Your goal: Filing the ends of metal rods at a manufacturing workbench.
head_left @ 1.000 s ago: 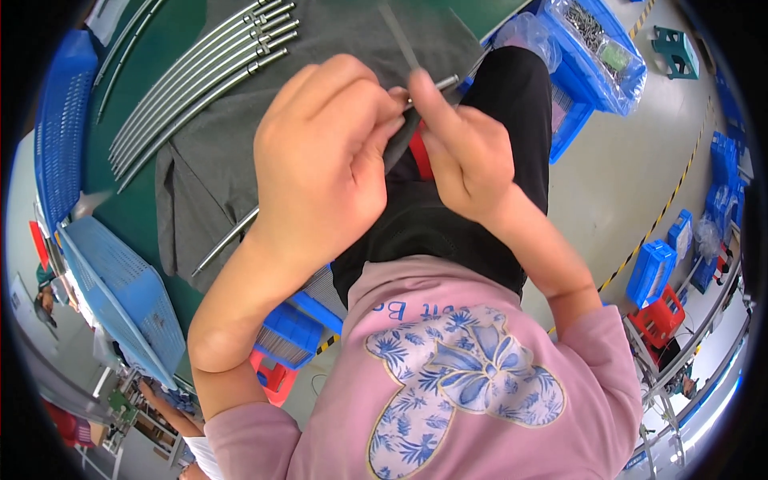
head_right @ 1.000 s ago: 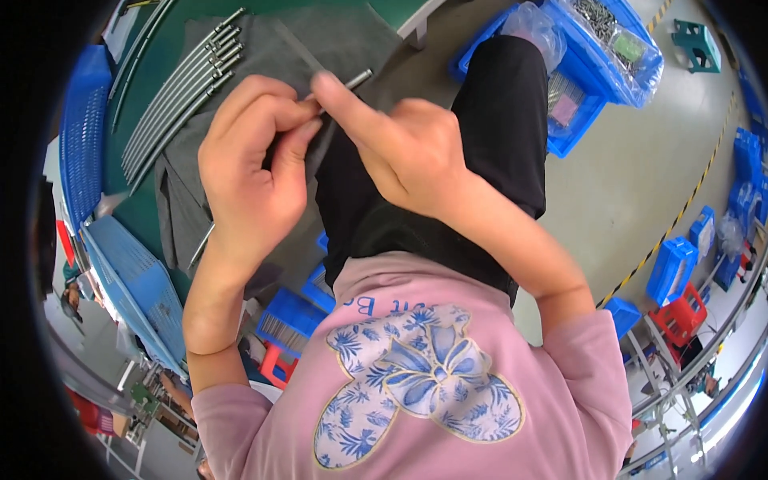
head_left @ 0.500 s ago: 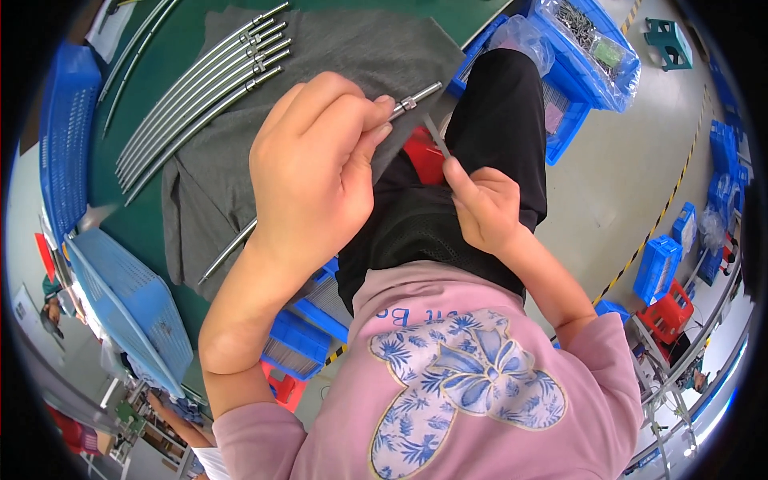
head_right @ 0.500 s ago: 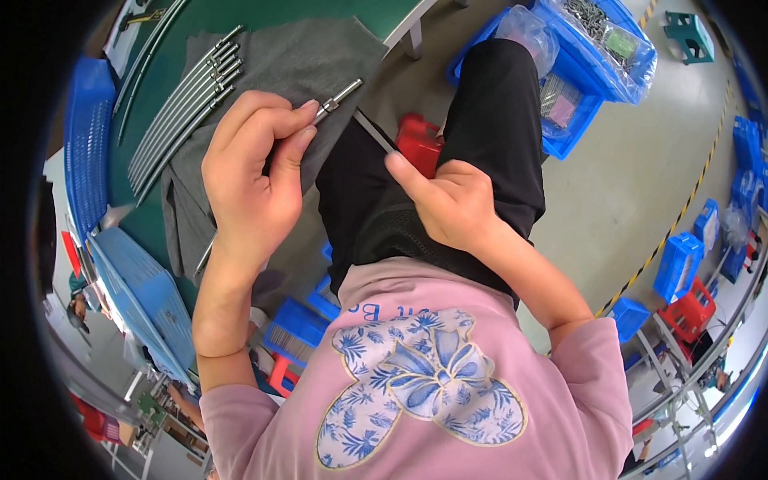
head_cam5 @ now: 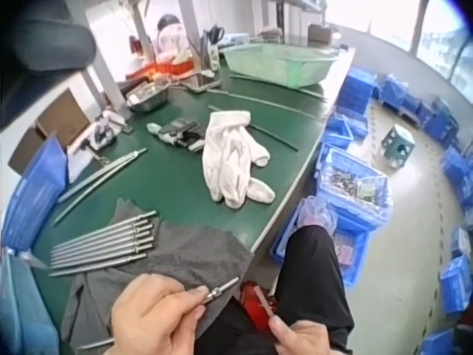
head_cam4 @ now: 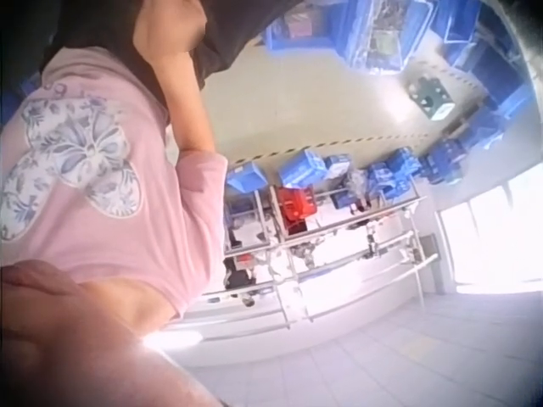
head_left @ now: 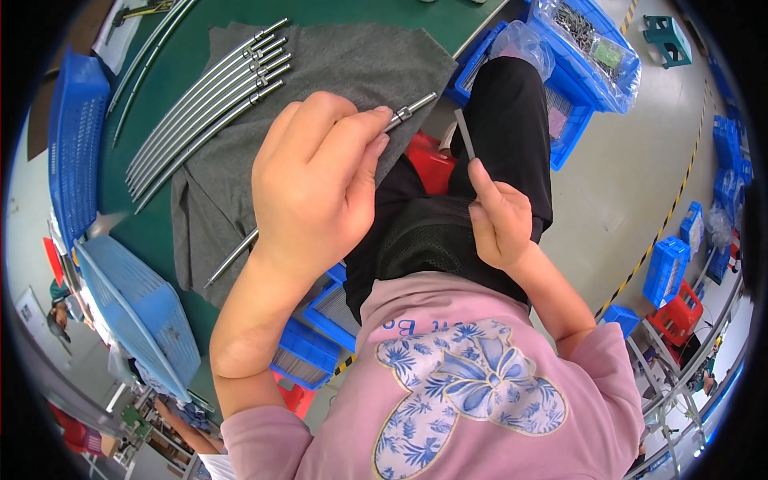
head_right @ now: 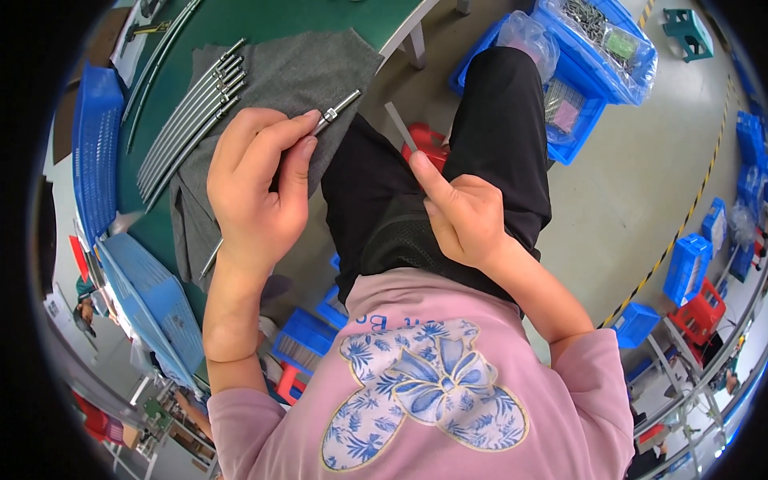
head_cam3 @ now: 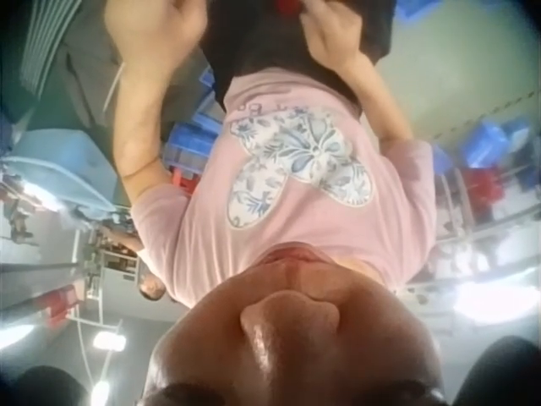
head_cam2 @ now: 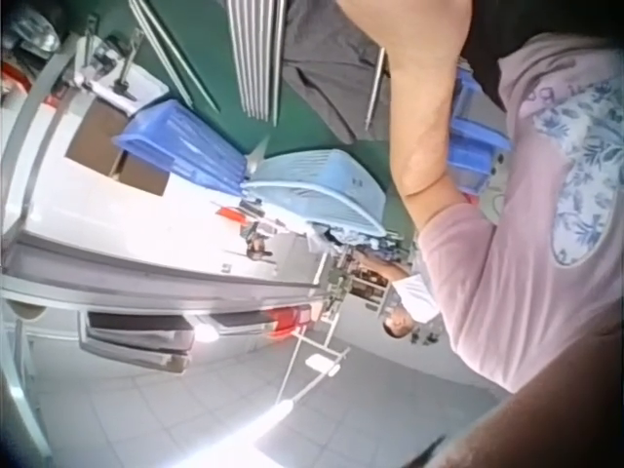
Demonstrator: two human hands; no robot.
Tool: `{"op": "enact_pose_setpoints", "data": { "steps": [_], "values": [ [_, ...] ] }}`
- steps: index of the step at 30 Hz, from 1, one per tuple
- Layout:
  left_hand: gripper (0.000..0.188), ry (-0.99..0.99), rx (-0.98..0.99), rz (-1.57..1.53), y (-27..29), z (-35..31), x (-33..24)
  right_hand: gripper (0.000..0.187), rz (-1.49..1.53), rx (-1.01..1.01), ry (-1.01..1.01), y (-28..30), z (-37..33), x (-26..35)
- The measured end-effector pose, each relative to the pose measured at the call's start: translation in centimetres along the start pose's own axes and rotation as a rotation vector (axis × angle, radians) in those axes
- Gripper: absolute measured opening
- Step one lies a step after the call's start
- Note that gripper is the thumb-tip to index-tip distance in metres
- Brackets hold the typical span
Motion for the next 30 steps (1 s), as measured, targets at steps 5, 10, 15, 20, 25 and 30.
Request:
{"op": "enact_pose_setpoints", "data": {
  "steps": [5,10,15,20,25,30],
  "values": [
    [0.024,0.068,-0.062,-0.051,0.2,0.2,0.1,0.063,-0.01,0.002,-0.104,0.0,0.5,-0.2],
    [0.023,0.095,-0.005,-0.033,-0.7,0.1,0.1,0.062,-0.013,-0.016,-0.112,0.5,1.2,0.1],
    [0.019,0.09,0.008,-0.058,-0.6,0.2,0.0,0.061,-0.006,-0.003,-0.066,0.6,1.2,0.5],
    [0.015,0.076,-0.028,-0.082,-0.2,0.1,0.1,0.062,0.002,-0.032,-0.026,0.7,1.3,1.0],
    [0.018,0.067,-0.039,-0.064,-0.3,0.0,0.1,0.061,0.03,-0.013,-0.138,0.7,1.3,0.3],
    [0.021,0.014,-0.041,0.025,-0.3,0.1,-0.6,0.061,0.047,-0.024,-0.168,0.5,1.4,-0.3]
  ]
}}
Point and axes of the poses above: each hand's wrist, its own z-axis towards the middle knuckle, its own y-axis out of the back of the hand, x = y × z, the point moved 8 cm from there along z, towards the middle knuckle, and after that the axes turned 9 degrees about x, right-handed, at the moved point
